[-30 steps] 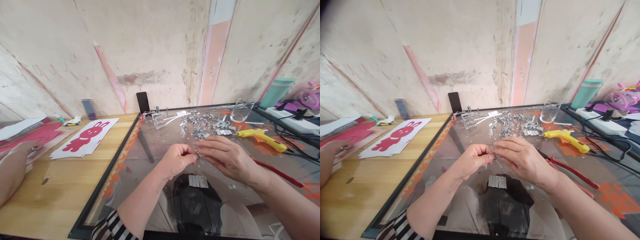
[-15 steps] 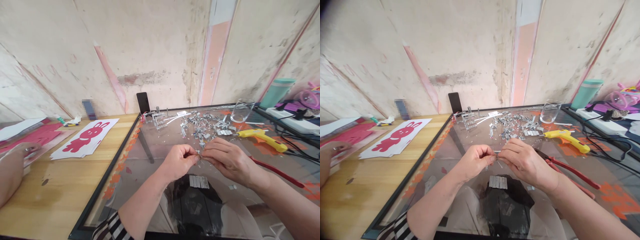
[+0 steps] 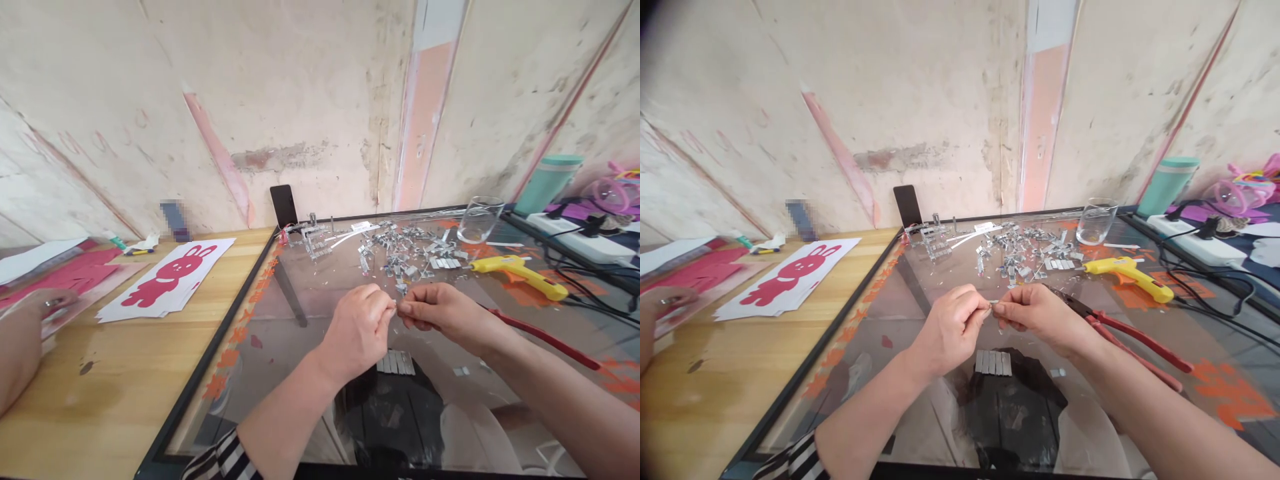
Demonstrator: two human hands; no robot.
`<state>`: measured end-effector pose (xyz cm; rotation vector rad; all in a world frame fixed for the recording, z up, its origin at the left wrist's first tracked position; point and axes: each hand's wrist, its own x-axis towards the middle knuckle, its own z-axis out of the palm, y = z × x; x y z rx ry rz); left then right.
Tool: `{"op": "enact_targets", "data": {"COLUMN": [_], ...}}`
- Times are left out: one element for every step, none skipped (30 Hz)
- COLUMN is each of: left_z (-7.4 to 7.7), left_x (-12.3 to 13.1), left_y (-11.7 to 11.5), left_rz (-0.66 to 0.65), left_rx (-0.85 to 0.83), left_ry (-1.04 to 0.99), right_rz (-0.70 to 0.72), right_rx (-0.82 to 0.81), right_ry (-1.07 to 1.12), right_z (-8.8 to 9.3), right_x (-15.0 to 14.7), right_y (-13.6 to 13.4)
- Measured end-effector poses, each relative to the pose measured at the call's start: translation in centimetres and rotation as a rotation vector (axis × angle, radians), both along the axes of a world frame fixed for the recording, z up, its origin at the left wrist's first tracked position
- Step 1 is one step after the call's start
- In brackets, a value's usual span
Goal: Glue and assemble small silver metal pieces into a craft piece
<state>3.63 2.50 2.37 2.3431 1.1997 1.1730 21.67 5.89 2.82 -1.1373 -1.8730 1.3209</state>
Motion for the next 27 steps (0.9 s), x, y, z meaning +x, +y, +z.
{"op": "enact_targets", "data": {"left_z": [0.1, 0.1, 0.2, 0.3, 0.4, 0.4, 0.5, 0.5, 0.6, 0.6, 0.7, 0.8, 0.8, 0.9, 1.0, 1.0, 1.0, 1.0, 1.0, 1.0, 0.9, 0.9, 0.9, 0.9, 0.9, 0.9, 0.9], "left_x": [0.0, 0.0, -0.1, -0.2, -0.3, -0.4, -0.4, -0.5, -0.6, -0.6, -0.6, -0.6, -0.6, -0.6, -0.5, -0.5, -0.5, -0.6, -0.6, -0.6, -0.7, -0.7, -0.7, -0.7, -0.7, -0.7, -0.7], "left_y": [0.0, 0.1, 0.2, 0.3, 0.4, 0.5, 0.6, 0.6, 0.7, 0.7, 0.7, 0.6, 0.6, 0.5, 0.5, 0.5, 0.5, 0.5, 0.5, 0.5, 0.6, 0.6, 0.6, 0.6, 0.5, 0.5, 0.5], "left_rz": [0.005, 0.01, 0.01, 0.004, -0.01, -0.029, -0.048, -0.065, -0.076, -0.08, -0.084, -0.088, -0.095, -0.105, -0.117, -0.129, -0.137, -0.14, -0.142, -0.145, -0.149, -0.157, -0.167, -0.178, -0.185, -0.19, -0.194], "left_rx": [-0.077, -0.184, -0.304, -0.419, -0.517, -0.592, -0.644, -0.677, -0.7, -0.718, -0.733, -0.743, -0.749, -0.752, -0.753, -0.753, -0.754, -0.756, -0.761, -0.769, -0.78, -0.794, -0.809, -0.822, -0.832, -0.839, -0.841], "left_ry": [-0.049, -0.117, -0.191, -0.266, -0.337, -0.399, -0.455, -0.501, -0.541, -0.573, -0.595, -0.611, -0.623, -0.631, -0.637, -0.642, -0.646, -0.647, -0.644, -0.638, -0.634, -0.633, -0.637, -0.644, -0.653, -0.661, -0.666], "right_rz": [0.015, 0.023, 0.022, 0.007, -0.015, -0.041, -0.061, -0.069, -0.06, -0.036, -0.007, 0.015, 0.032, 0.045, 0.056, 0.068, 0.083, 0.097, 0.111, 0.122, 0.131, 0.136, 0.14, 0.143, 0.15, 0.157, 0.167], "right_rx": [-0.011, 0.009, 0.059, 0.142, 0.257, 0.405, 0.582, 0.771, 0.944, 1.084, 1.185, 1.252, 1.295, 1.32, 1.333, 1.339, 1.337, 1.333, 1.326, 1.321, 1.319, 1.321, 1.327, 1.334, 1.34, 1.344, 1.339], "right_ry": [0.009, 0.002, -0.017, -0.04, -0.061, -0.081, -0.103, -0.128, -0.157, -0.19, -0.227, -0.259, -0.281, -0.289, -0.286, -0.277, -0.265, -0.252, -0.245, -0.24, -0.238, -0.238, -0.239, -0.243, -0.247, -0.249, -0.252], "right_z": [0.1, 0.2, 0.4, 0.6, 0.8, 0.9, 0.9, 0.9, 0.8, 0.7, 0.6, 0.5, 0.4, 0.4, 0.3, 0.2, 0.2, 0.2, 0.1, 0.1, 0.2, 0.2, 0.3, 0.3, 0.4, 0.4, 0.5], "right_x": [0.2, 0.5, 0.8, 1.0, 1.2, 1.4, 1.5, 1.5, 1.4, 1.3, 1.2, 1.1, 1.0, 0.9, 0.9, 0.9, 1.0, 1.1, 1.2, 1.3, 1.5, 1.6, 1.7, 1.7, 1.8, 1.7, 1.6], "right_y": [0.1, 0.1, 0.1, 0.1, 0.0, -0.1, -0.1, -0.2, -0.3, -0.3, -0.3, -0.3, -0.3, -0.3, -0.3, -0.3, -0.2, -0.1, -0.1, 0.0, 0.0, 0.1, 0.0, 0.0, -0.1, -0.2, -0.3]}}
